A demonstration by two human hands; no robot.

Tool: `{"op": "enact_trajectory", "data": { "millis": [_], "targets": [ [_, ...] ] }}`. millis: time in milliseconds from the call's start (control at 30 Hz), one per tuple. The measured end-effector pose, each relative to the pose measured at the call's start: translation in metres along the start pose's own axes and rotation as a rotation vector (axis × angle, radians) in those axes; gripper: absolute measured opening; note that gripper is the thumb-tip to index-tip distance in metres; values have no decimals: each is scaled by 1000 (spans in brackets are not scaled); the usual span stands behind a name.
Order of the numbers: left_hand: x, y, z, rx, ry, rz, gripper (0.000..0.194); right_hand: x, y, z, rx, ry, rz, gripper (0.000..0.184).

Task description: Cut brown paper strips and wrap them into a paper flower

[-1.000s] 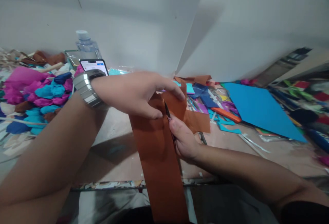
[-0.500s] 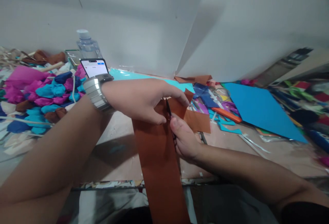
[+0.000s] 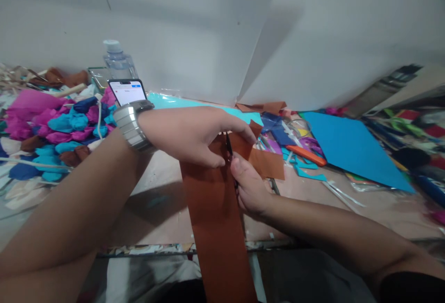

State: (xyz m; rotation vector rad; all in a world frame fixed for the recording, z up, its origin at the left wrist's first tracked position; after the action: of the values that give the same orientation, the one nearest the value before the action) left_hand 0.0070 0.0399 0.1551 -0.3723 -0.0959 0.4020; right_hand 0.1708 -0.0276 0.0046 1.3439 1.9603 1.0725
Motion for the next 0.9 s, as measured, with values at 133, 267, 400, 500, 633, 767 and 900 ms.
{"op": "enact_trajectory", "data": {
  "millis": [133, 267, 400, 500, 633, 767, 900],
  "targets": [
    [0, 0, -1, -13, -19, 20, 56, 1, -1, 2, -9, 3, -27, 48],
    [-1, 1, -2, -7, -46, -1, 54, 2, -2, 3, -17, 20, -2, 45],
    [-1, 1, -3, -15, -62, -12, 53, 2, -3, 3, -47, 11, 18, 48],
    [-1, 1, -4, -15, -76, -31, 52, 3, -3, 4, -67, 6, 22, 51],
    [0, 0, -3, -4, -85, -29, 50, 2, -3, 4, -71, -3, 37, 48],
    [0, 0, -4, -9, -82, -31, 51, 2, -4, 4, -47, -24, 21, 46],
    [-1, -1, -3, -8, -74, -26, 52, 2, -4, 2, -65, -43, 2, 53]
  ]
}}
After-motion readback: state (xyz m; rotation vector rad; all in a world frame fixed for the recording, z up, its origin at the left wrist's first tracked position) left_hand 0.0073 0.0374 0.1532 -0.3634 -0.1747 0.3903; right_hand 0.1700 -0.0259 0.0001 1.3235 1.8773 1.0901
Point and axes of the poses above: each hand's wrist, its own x-axis towards the middle knuckle, its own z-axis out of the back of the hand, y = z × x, the point moved 1 cm from there along x, towards the middle knuckle, and after that the axes turned 2 degrees about x, right-handed, at the moved point
